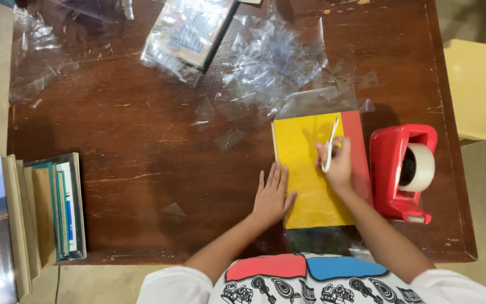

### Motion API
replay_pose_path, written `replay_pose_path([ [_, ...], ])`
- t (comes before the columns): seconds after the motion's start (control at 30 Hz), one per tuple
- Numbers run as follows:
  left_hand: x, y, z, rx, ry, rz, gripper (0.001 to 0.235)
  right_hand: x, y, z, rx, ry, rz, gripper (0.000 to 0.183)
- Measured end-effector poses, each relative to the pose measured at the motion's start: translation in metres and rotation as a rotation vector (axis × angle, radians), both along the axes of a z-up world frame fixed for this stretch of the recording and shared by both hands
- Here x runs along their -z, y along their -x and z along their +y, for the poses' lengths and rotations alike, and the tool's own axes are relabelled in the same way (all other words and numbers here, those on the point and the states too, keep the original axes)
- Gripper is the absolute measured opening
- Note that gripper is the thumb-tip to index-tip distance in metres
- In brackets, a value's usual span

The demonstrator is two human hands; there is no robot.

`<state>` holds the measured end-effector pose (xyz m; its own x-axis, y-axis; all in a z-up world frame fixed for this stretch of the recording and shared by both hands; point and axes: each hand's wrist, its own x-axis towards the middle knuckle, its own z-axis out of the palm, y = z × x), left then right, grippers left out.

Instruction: The person covers a yellow and red book with a clear plastic sheet. They use scissors to trim the excess plastic from the edges and a tape dispenser to secure the plastic to the book's spine and covers.

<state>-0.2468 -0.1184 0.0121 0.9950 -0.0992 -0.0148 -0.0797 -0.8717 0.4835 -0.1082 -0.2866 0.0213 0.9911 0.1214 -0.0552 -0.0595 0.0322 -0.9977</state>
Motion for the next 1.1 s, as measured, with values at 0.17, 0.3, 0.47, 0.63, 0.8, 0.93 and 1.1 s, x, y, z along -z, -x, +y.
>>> replay_pose_path([
  [0.17, 0.0, 0.082, -0.029, -0.211, 0.392, 0.031, 0.062, 0.029, 0.058, -0.04, -0.038, 0.045, -0.002, 0.024],
  [0.3, 0.009, 0.11, -0.034, -0.464, 0.854, 0.281, 0.018, 0.03, 0.06, -0.04, -0.063, -0.059, 0.041, 0.015],
  [0.47, 0.035, 0.128, -0.047, -0.721, 1.193, 0.447, 0.037, 0.033, 0.062, -0.046, -0.079, 0.017, -0.018, 0.014],
  [0.63, 0.03, 0.116, -0.05, -0.887, 1.329, 0.549, 0.057, 0.033, 0.061, -0.061, -0.145, 0.027, 0.052, 0.023],
  [0.8, 0.036, 0.114, -0.068, -0.93, 1.215, 0.455, 0.054, 0.014, 0.114, -0.093, -0.289, -0.006, 0.148, 0.025],
  [0.93, 0.027, 0.123, -0.077, -0.954, 1.239, 0.445, 0.046, 0.029, 0.114, -0.097, -0.295, -0.025, 0.141, 0.022],
  [1.1, 0.003, 0.137, -0.078, -1.017, 1.351, 0.53, 0.032, 0.006, 0.105, -0.089, -0.37, -0.033, 0.127, 0.017],
])
